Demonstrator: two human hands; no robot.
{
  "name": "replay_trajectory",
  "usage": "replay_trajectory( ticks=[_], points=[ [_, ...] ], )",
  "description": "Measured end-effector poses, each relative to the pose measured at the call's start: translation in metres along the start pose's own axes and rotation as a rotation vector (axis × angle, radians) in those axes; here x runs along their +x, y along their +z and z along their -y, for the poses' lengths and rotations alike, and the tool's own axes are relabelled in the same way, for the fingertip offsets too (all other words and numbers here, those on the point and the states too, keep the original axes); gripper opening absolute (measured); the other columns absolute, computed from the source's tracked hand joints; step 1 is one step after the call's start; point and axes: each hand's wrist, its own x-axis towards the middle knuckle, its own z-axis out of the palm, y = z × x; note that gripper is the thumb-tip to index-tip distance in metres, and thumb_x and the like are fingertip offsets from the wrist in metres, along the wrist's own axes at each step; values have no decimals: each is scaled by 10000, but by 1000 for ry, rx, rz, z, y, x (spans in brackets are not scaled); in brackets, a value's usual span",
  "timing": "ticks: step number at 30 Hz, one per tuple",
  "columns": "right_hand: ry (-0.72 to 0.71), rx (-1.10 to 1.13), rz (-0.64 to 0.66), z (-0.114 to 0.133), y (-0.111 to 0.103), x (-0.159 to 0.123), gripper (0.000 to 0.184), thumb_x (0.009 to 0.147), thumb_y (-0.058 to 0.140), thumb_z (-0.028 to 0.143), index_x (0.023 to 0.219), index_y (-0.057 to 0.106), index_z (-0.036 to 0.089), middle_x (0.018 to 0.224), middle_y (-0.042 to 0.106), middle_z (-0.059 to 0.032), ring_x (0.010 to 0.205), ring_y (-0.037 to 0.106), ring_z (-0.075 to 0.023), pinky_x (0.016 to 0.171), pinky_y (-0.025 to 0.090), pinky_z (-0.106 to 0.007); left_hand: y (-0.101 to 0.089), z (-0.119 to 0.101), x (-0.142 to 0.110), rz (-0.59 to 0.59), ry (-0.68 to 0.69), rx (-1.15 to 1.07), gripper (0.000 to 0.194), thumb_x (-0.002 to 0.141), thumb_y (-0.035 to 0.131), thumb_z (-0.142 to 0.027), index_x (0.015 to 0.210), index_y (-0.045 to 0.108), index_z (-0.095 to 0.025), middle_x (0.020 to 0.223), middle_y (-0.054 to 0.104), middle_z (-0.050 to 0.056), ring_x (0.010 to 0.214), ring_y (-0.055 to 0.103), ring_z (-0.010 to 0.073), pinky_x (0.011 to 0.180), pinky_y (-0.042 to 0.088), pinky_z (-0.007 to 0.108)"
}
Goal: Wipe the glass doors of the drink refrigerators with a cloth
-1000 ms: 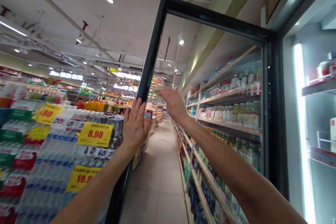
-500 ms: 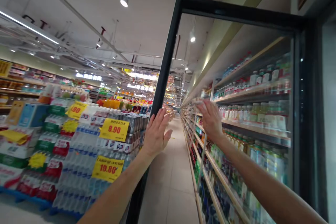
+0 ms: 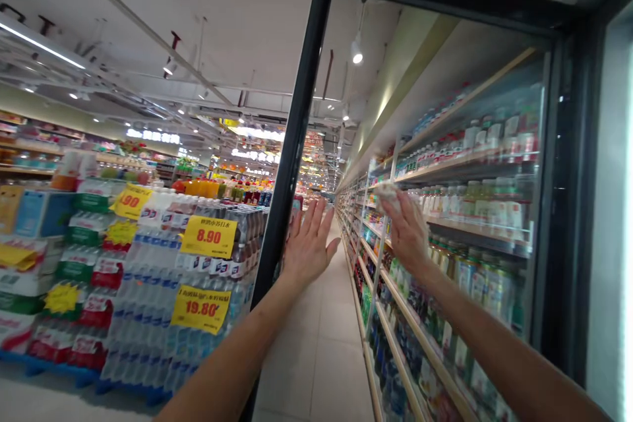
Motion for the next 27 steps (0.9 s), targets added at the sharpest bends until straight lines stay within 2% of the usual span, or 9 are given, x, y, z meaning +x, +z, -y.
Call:
replay_trajectory(
  ticks=[4,6,8,11,13,19,21,23,27],
  points=[
    [-295,72,204,49,-25,-90,375,844,422,128,1120,580,327,1277,542,8,1282,379,-175,1057,349,-423,-1,-1,0,5,6,-11,579,878,389,-387,1389,247,-155,1464,225,105,1370,133,237,1099,163,441],
    [-404,89,270,52,-31,-109,373,852,419,141,1110,578,358,1258,557,40,1271,394,-162,1069,338,-411,-2,1,1,-1,-1,-17,586,873,401,-379,1392,240,-158,1465,220,106,1370,136,235,1100,162,443],
    [-304,41,221,32,-30,-93,423,851,403,121,1184,530,348,1315,505,18,1295,359,-175,1072,323,-435,-1,2,2,-14,-2,-23,602,869,411,-372,1397,221,-156,1464,220,112,1369,141,238,1100,160,447],
    [105,-72,-24,-13,-21,-44,507,844,356,98,1318,406,271,1428,348,-67,1336,278,-224,1054,318,-499,4,-3,-2,-53,4,-30,606,869,414,-342,1404,197,-156,1458,234,117,1367,147,237,1099,160,450],
    [204,-72,-78,-25,-18,-33,529,839,350,102,1344,371,257,1455,291,-78,1340,267,-240,1052,315,-514,7,-12,-9,-57,18,-41,589,872,407,-322,1403,203,-169,1452,253,109,1365,161,229,1100,156,447],
    [-141,100,203,62,-34,-144,467,809,432,84,1188,533,336,1300,518,5,1290,369,-193,1071,339,-440,5,-35,-28,1,71,-89,575,856,439,-393,1380,280,-217,1430,309,71,1348,226,222,1112,114,430],
    [-159,90,224,76,-36,-162,446,807,446,95,1156,552,351,1277,538,24,1281,383,-187,1082,321,-436,4,-34,-29,8,73,-92,573,859,435,-381,1384,271,-217,1438,290,71,1345,232,224,1111,119,431],
    [-55,25,183,61,-34,-150,480,813,438,106,1218,501,356,1330,487,7,1303,347,-205,1082,298,-476,5,-32,-28,4,75,-98,581,861,433,-366,1392,245,-221,1442,279,73,1344,235,229,1106,132,435],
    [353,-130,-49,-8,-29,-91,530,848,356,142,1361,340,275,1453,290,-88,1342,258,-267,1043,291,-557,12,-39,-30,-18,44,-117,611,868,431,-322,1410,165,-231,1443,275,77,1347,225,237,1097,141,464]
  ],
)
